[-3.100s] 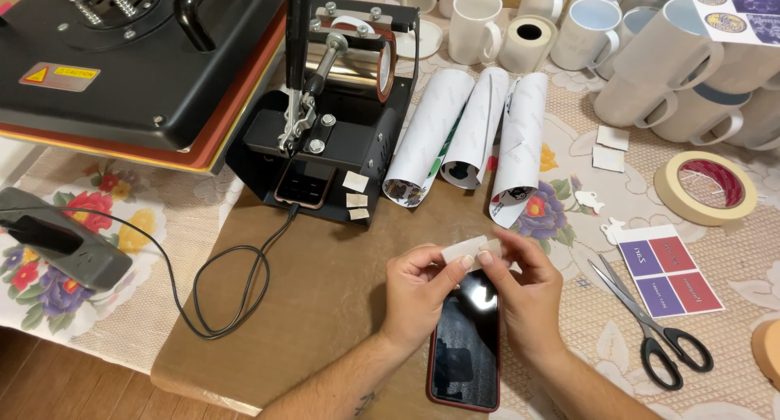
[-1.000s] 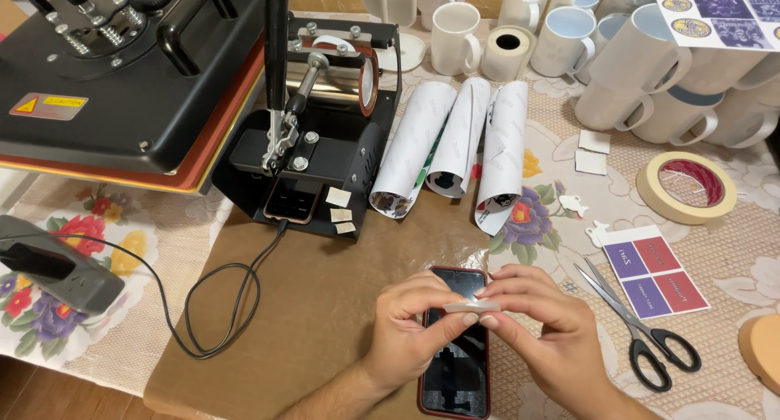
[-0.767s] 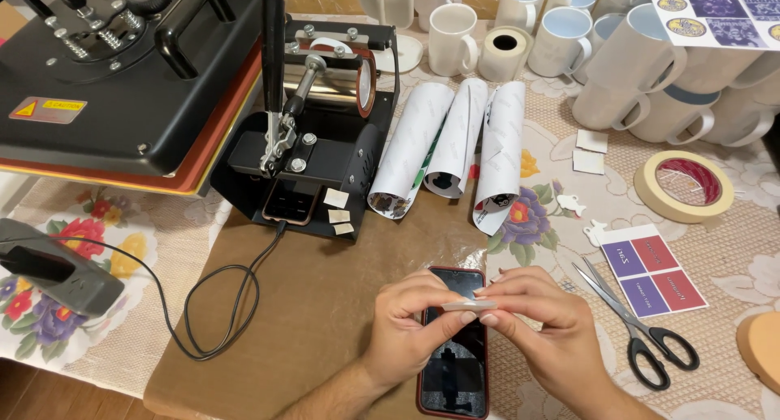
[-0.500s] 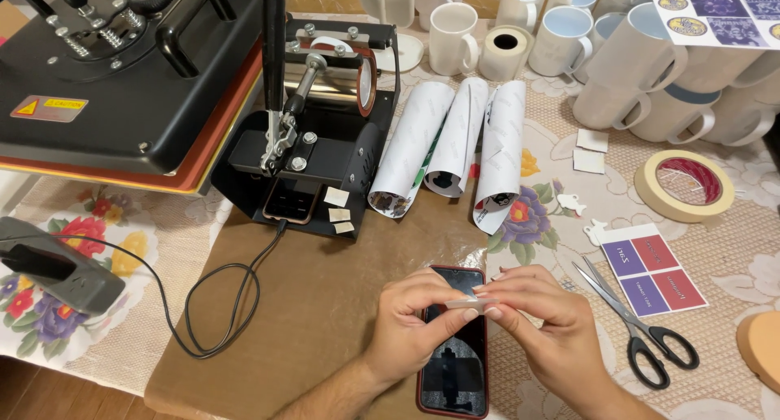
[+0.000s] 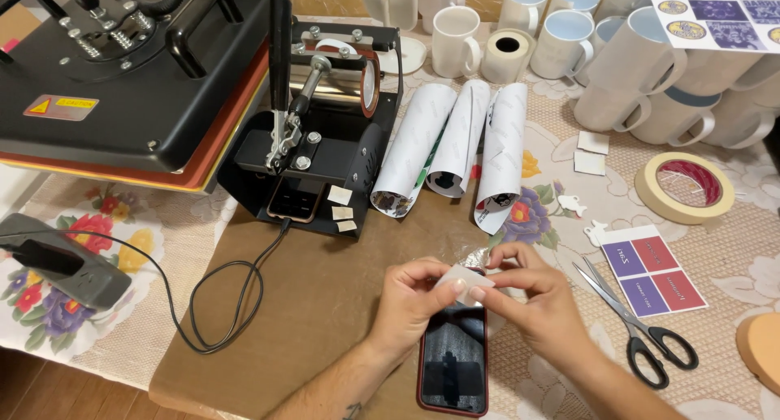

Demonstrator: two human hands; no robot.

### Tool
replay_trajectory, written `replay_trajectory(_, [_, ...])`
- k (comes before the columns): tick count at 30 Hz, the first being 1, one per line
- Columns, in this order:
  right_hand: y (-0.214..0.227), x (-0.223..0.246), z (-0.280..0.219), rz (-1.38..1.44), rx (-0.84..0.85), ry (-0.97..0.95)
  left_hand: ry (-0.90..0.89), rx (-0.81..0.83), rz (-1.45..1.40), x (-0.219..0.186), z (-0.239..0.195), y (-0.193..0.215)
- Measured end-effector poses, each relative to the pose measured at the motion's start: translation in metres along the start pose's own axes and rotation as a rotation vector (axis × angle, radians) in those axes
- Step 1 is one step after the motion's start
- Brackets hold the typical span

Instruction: Applying small printed labels and heat-resistant tape to a phone case to prepare it for heat transfer.

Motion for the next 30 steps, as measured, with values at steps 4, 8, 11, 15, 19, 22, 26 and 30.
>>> replay_trajectory(4, [-0.018,-0.024,-0.008,0.219,-0.197,-0.113,0.002,-0.128,-0.209,0.007,-0.001,0.004])
replay_trajectory(8, [-0.031,-0.023,-0.008,0.198,-0.234,-0.060,0.005,-0.224,-0.208,-0.004,-0.003,0.003])
replay_trajectory(11, [-0.038,-0.027,-0.005,0.293,-0.260,-0.057,0.014,-0.238,-0.259,-0.011,-0.003,0.002])
replay_trajectory(15, [-0.045,-0.024,0.003,0.262,-0.272,-0.046,0.042,-0.266,-0.267,-0.012,-0.001,0.006])
replay_trajectory(19, [-0.041,-0.027,0.026,0.197,-0.083,-0.118,-0.022,-0.341,-0.206,-0.008,0.004,0.019])
replay_trajectory(22, [-0.019,0.021,0.066,-0.263,-0.029,-0.021,-0.015,-0.428,-0.263,0.003,0.009,0.029])
replay_trajectory(26, [-0.036,0.065,0.109,-0.404,-0.061,0.249,0.049,-0.390,-0.280,0.004,0.009,0.024])
replay_trajectory(30, [-0.099,0.079,0.146,-0.513,0.241,0.392,0.118,-0.362,-0.216,0.005,0.011,0.021])
Point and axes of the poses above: each hand's wrist, its own z-axis towards the middle knuckle, its own y-axis out of the back of the hand, x = y × z, the point moved 4 cm from there along z, towards the middle knuckle, and after that the axes turned 3 degrees about z, right-handed, at the moved point
